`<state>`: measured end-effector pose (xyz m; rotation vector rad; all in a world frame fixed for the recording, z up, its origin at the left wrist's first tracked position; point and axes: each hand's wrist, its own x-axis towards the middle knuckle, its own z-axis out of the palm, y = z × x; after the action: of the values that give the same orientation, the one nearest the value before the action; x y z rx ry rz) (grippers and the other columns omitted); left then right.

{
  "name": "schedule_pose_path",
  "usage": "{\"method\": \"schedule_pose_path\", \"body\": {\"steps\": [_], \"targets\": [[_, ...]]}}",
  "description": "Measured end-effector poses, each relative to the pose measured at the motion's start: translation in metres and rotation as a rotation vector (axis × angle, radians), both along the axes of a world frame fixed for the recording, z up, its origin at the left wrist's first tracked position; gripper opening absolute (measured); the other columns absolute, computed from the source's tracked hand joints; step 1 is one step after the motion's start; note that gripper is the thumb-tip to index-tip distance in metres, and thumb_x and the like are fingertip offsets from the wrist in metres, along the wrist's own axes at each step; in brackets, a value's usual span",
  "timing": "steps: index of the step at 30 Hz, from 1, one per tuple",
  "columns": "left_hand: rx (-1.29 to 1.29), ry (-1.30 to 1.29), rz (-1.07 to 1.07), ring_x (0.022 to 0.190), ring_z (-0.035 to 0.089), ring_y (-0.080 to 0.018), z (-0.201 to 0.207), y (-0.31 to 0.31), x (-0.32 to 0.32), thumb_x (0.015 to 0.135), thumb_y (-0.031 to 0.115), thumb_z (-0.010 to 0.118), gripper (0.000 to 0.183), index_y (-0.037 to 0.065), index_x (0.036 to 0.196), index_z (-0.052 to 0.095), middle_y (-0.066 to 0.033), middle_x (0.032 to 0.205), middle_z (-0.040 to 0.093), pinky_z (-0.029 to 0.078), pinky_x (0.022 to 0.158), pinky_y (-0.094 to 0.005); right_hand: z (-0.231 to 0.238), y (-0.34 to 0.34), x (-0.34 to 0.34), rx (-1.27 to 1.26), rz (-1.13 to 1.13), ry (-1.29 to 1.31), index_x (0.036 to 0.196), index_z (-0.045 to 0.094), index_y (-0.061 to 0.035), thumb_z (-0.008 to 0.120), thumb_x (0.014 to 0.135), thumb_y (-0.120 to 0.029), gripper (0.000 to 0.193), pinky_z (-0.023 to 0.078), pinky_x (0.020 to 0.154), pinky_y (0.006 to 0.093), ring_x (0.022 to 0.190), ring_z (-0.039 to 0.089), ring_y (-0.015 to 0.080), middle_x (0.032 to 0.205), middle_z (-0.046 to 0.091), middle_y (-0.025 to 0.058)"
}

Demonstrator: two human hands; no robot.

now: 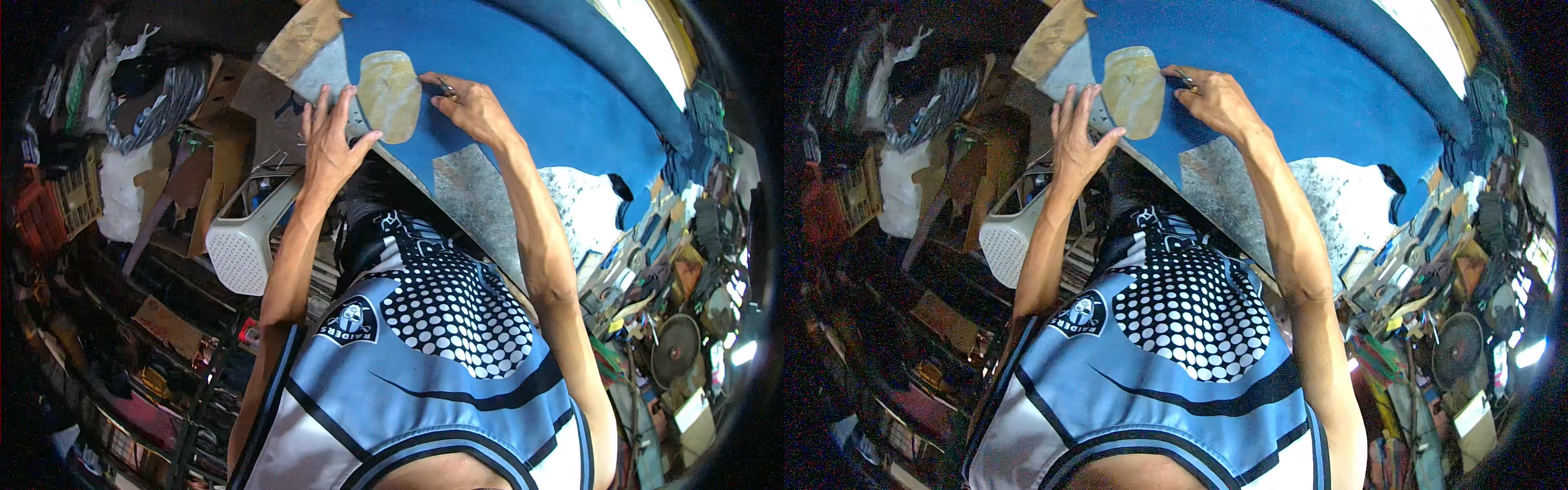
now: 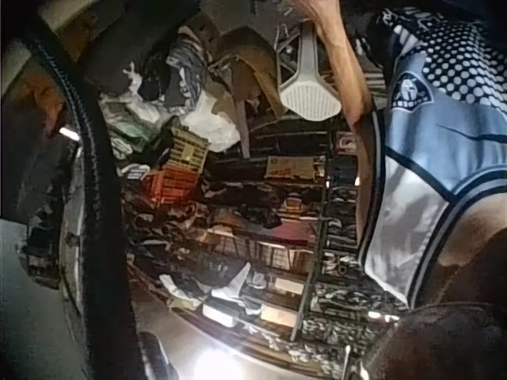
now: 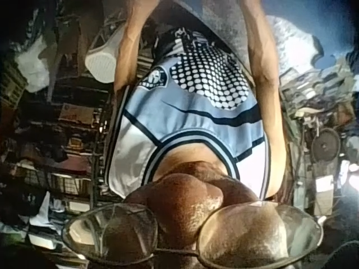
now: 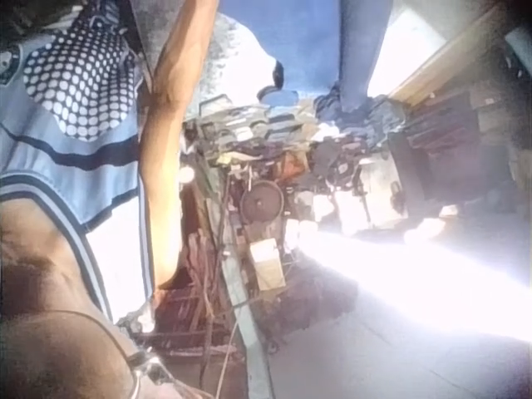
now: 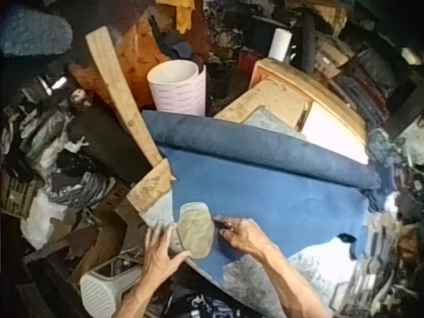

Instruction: Cutting out shoe upper components from blue material using a blade and cardboard templates.

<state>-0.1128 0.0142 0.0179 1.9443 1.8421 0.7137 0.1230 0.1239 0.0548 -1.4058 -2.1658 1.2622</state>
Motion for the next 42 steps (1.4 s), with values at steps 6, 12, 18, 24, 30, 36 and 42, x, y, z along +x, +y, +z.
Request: {"method": "schedule_pose_path", "body": {"steps": [6,12,18,24,30,36,42], "targets": [[0.004,-0.051,0.003,0.145,0.029,-0.0389,-0.002,0.0,-0.003,0.081,0.031,0.078,0.083,0.008,0.148,0.037,-0.0123,0.148,0.049,0.018,0.116,-0.0592,0.002,0.001,-0.004,-0.167,-0.048,-0.118,0.132,0.063,-0.0177,0.065,0.092,-0.013,0.04,0.054,0.091,0.0404,0.104,0.069,0.0284,0.118,0.07,0.0151],[0.004,-0.042,-0.01,0.145,0.029,-0.0387,-0.003,0.0,-0.021,0.081,0.03,0.078,0.081,0.007,0.148,0.039,-0.0136,0.147,0.05,0.02,0.116,-0.0582,0.003,0.002,-0.021,-0.12,0.0,-0.1,0.133,0.063,-0.0168,0.063,0.092,-0.013,0.041,0.054,0.09,0.0407,0.102,0.069,0.0312,0.117,0.07,0.0175],[0.027,-0.011,-0.057,0.146,0.027,-0.0391,-0.012,0.013,-0.009,0.085,0.033,0.074,0.071,0.009,0.145,0.046,-0.0098,0.146,0.051,0.02,0.116,-0.0603,0.004,0.013,-0.007,-0.005,0.063,-0.108,0.133,0.059,-0.0094,0.059,0.088,-0.015,0.046,0.051,0.093,0.0459,0.104,0.064,0.0423,0.114,0.067,0.0235],[-0.039,0.174,-0.113,0.145,0.029,-0.0387,-0.012,0.018,0.001,0.089,0.037,0.068,0.043,0.013,0.125,0.068,-0.0087,0.151,0.046,0.021,0.115,-0.0609,0.022,0.02,0.042,-0.356,-0.301,0.246,0.128,0.056,-0.0071,0.065,0.096,-0.033,0.042,0.051,0.048,0.0304,0.055,0.06,0.014,0.069,0.057,0.006],[0.023,0.356,-0.178,0.143,0.031,-0.0411,0.009,0.022,0.006,0.087,0.026,0.071,0.037,0.01,0.12,0.07,-0.0165,0.146,0.048,0.025,0.114,-0.0597,0.018,-0.019,0.146,0.189,-0.29,-0.474,0.116,0.053,-0.0024,0.061,0.092,-0.018,0.03,0.055,0.076,0.051,0.087,0.065,0.0483,0.088,0.067,0.0268],[-0.029,0.358,-0.596,0.128,0.051,-0.0344,-0.002,0.04,0.002,0.083,0.013,0.071,0.02,0.007,0.102,0.072,-0.0163,0.128,0.06,0.028,0.115,-0.0541,0.045,-0.109,0.081,-0.102,0.091,-0.452,0.139,0.05,-0.0116,0.058,0.092,-0.01,0.048,0.051,0.098,0.0517,0.117,0.059,0.0436,0.128,0.06,0.0259],[-0.849,-0.262,-0.614,0.096,0.07,-0.0317,0.01,0.161,0.004,0.094,0.053,0.057,0.052,0.006,0.103,0.076,-0.0206,0.102,0.072,0.056,0.081,-0.041,0.025,-0.106,-0.057,0.19,-0.028,-0.222,0.126,0.058,-0.0094,0.06,0.092,-0.01,0.034,0.054,0.077,0.0505,0.092,0.065,0.0445,0.107,0.065,0.0214]]}}
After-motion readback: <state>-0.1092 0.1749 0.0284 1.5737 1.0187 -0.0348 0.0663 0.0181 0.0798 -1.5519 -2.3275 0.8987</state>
